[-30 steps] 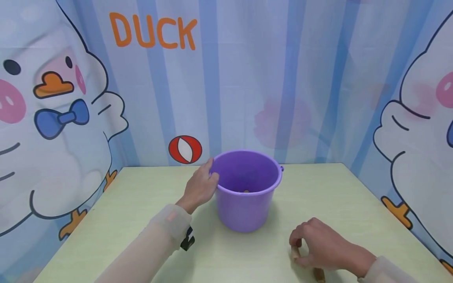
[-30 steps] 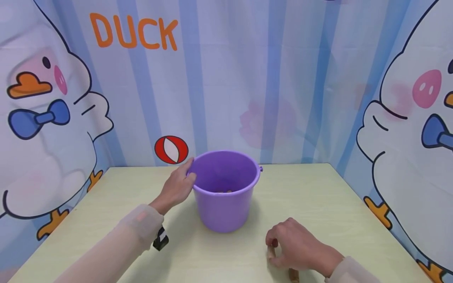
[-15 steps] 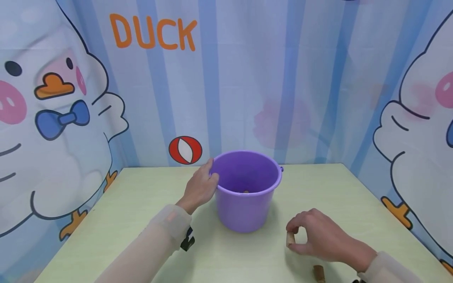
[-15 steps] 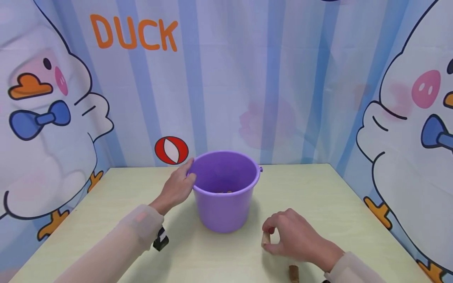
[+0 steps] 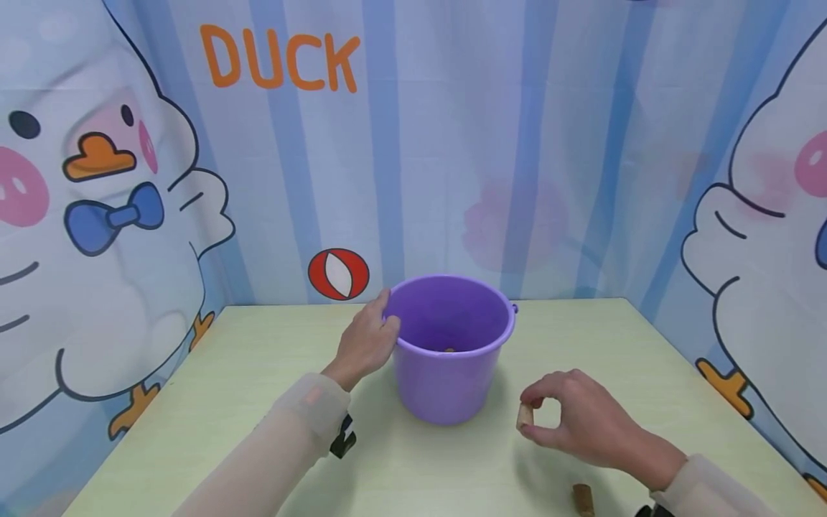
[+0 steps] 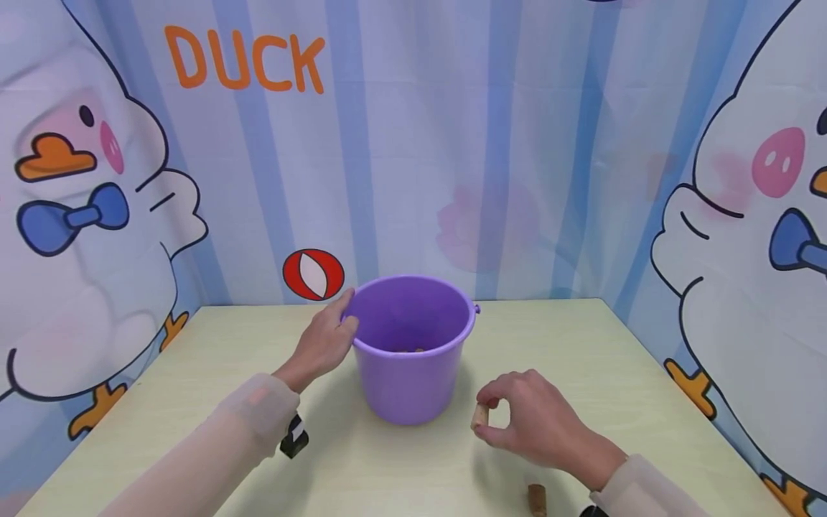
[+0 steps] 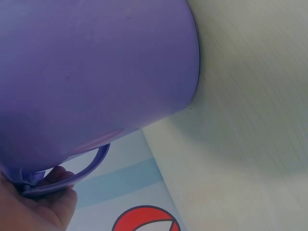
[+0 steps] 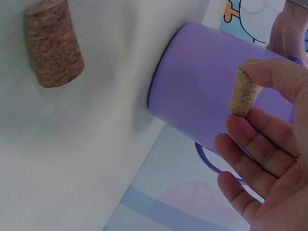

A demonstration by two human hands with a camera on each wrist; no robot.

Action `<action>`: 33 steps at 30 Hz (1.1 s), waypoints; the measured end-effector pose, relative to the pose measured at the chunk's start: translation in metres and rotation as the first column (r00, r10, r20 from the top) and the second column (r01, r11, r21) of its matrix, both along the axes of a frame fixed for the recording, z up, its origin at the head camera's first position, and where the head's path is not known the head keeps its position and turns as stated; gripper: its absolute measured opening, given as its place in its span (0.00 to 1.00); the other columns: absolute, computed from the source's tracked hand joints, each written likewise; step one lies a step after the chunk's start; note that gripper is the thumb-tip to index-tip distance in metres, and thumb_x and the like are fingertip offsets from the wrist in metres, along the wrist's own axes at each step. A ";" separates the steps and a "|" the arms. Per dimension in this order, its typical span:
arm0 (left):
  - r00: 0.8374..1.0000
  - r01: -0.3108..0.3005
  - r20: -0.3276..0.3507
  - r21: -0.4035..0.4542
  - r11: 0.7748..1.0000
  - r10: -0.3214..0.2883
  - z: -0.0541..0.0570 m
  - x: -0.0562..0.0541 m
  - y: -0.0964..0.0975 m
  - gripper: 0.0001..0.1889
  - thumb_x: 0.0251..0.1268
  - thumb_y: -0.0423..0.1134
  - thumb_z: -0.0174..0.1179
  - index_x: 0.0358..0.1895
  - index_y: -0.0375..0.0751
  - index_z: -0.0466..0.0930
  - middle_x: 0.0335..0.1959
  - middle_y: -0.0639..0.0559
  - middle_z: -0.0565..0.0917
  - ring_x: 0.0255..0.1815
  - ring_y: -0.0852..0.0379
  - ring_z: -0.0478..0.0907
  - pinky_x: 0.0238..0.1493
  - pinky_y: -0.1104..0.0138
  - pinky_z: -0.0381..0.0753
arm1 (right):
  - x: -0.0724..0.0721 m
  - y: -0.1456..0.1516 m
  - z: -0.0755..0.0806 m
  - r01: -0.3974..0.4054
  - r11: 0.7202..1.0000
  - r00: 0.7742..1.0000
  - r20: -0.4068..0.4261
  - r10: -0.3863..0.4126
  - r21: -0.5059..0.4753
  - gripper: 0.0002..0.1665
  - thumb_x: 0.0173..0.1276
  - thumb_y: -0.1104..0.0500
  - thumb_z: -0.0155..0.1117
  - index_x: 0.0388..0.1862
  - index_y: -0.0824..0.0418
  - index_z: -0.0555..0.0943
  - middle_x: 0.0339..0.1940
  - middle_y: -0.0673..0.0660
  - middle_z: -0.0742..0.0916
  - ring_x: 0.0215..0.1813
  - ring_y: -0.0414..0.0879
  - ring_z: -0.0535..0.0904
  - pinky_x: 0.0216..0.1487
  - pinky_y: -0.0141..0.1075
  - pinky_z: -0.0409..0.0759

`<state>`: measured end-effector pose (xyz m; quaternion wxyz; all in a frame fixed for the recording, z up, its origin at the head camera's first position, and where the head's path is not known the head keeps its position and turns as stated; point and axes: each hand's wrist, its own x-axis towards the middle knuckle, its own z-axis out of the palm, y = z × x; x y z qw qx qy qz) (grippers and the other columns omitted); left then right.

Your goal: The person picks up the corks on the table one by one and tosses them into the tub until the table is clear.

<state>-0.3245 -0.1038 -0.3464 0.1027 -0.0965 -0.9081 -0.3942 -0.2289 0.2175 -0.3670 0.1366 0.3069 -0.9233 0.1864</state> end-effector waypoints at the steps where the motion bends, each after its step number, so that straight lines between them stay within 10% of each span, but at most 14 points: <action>1: 1.000 0.000 0.003 0.003 1.000 0.000 0.000 0.000 0.000 0.35 0.74 0.43 0.40 0.82 0.38 0.51 0.81 0.44 0.59 0.81 0.43 0.56 0.77 0.42 0.57 | 0.000 0.000 0.001 -0.001 1.000 1.000 -0.010 0.001 -0.008 0.11 0.57 0.52 0.80 0.33 0.39 0.85 0.31 0.29 0.82 0.37 0.29 0.77 0.44 0.41 0.78; 33: 1.000 -0.002 0.006 -0.003 1.000 0.002 0.000 0.001 0.001 0.35 0.75 0.44 0.40 0.82 0.38 0.50 0.82 0.44 0.59 0.81 0.42 0.56 0.76 0.41 0.58 | -0.005 -0.009 0.019 0.051 0.975 0.969 -0.226 -0.101 -0.218 0.15 0.54 0.54 0.83 0.41 0.49 0.90 0.36 0.38 0.88 0.40 0.36 0.83 0.42 0.44 0.81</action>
